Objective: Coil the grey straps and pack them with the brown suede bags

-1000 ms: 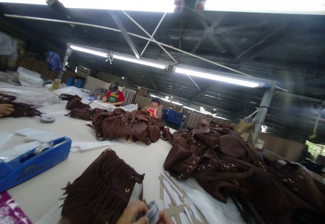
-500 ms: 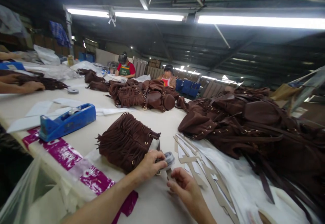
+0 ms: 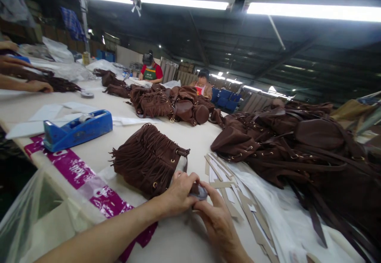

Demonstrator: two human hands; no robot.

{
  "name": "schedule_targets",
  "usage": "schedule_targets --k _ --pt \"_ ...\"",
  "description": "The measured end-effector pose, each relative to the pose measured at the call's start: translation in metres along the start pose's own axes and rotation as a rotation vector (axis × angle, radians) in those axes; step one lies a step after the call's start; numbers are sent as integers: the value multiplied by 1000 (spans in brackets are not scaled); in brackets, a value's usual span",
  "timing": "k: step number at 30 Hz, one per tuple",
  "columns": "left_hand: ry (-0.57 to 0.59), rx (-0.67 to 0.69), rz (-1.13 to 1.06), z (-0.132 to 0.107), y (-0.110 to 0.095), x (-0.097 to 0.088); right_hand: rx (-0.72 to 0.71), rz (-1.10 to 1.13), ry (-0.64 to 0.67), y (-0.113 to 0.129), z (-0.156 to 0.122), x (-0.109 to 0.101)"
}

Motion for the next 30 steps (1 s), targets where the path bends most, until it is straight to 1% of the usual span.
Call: schedule_targets --k 3,6,10,14,20,24,28,30 --pt "51 31 86 3 -2 3 72 134 96 -12 -7 6" --pt "111 38 182 5 -5 6 148 172 146 -20 -14 9" --pt "187 9 266 7 -10 7 133 203 124 -20 -20 9" --pt "266 37 233 9 -10 3 139 217 110 -19 -22 10" --pt "383 201 130 10 0 -4 141 204 102 -20 -20 12" --pt "400 297 82 9 8 -8 143 189 99 -20 -17 12" --pt "437 470 158 13 10 -13 157 198 85 -20 -16 13" --pt "422 536 245 17 9 -15 155 188 79 -20 -17 13"
Point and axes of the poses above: each hand's wrist, its own z-axis towards the middle knuckle, its own x-axis out of the palm, y = z × x, the point moved 4 cm from there along z, towards the middle knuckle, and after that the axes turned 1 degree about -z, right-handed, at the moved point
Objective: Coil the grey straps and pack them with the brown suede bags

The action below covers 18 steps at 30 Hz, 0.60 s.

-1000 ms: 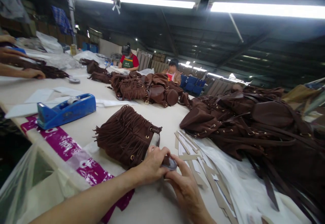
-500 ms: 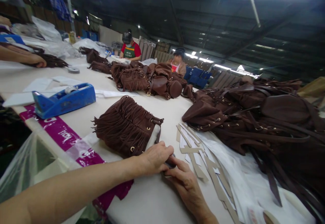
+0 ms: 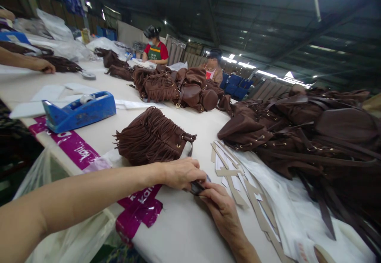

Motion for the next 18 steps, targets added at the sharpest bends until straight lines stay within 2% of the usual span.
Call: schedule_targets --k 5,11,14,18 --pt "-59 -18 84 8 -7 2 -6 -36 -53 -2 -3 -3" --pt "-133 -179 -27 8 -19 13 49 21 -129 -1 -5 -10" --pt "-170 -238 -99 6 -19 15 69 41 -146 2 -3 -10" --pt "-229 -266 -217 3 -14 13 178 109 -187 2 -2 -8"
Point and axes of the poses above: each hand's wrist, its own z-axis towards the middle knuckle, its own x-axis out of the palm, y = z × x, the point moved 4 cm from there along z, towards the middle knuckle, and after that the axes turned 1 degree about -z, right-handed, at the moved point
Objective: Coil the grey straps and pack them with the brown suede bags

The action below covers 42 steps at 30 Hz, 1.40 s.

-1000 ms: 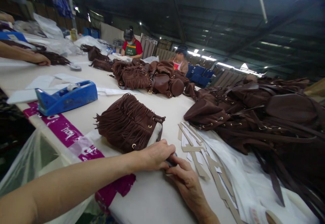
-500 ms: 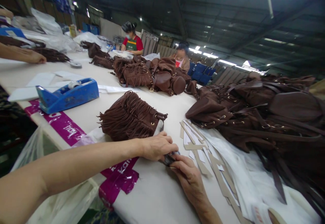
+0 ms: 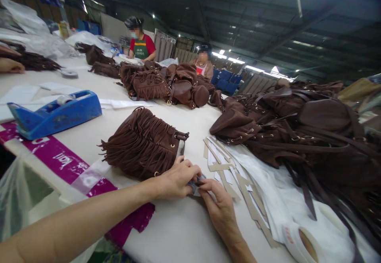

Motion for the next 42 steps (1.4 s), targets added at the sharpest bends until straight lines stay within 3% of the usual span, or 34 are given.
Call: schedule_targets --k 6,13,18,20,24,30,42 --pt "33 16 -20 -3 -5 -4 78 50 -9 -3 -1 4" --pt "-14 -4 102 0 -4 6 -83 -24 -48 -2 -1 2" --pt "-51 -74 94 2 -4 11 99 38 -94 -11 -2 5" --pt "-84 -116 84 2 -4 12 111 30 -103 -10 -2 5" --pt "-92 -115 77 3 -5 13 -29 -100 -95 2 1 0" --pt "-59 -112 94 4 -4 13 -280 -117 64 18 3 -6" --pt "31 -15 199 3 -6 14 -327 -208 127 18 -6 -3"
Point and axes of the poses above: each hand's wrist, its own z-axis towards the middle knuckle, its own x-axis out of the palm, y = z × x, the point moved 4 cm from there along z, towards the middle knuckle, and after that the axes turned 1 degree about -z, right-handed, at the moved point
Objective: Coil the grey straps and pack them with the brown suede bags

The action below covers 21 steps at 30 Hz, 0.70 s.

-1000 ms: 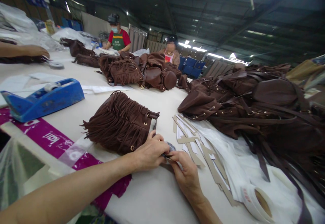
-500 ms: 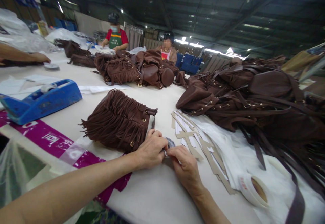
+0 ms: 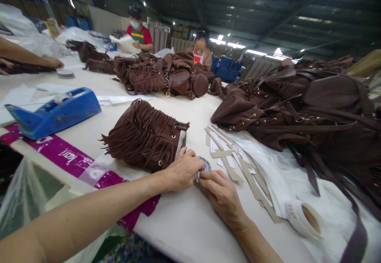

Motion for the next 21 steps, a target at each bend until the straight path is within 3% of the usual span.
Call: schedule_targets --k 7,11,16,21 --pt "38 38 -47 1 1 -9 9 53 63 4 -1 -3" --pt "40 48 47 1 -4 -8 -9 71 113 5 -1 -6" --pt "74 84 206 1 -16 -9 -18 -33 169 10 -1 -9" --pt "62 126 191 8 -17 -14 -35 -114 153 14 0 -11"
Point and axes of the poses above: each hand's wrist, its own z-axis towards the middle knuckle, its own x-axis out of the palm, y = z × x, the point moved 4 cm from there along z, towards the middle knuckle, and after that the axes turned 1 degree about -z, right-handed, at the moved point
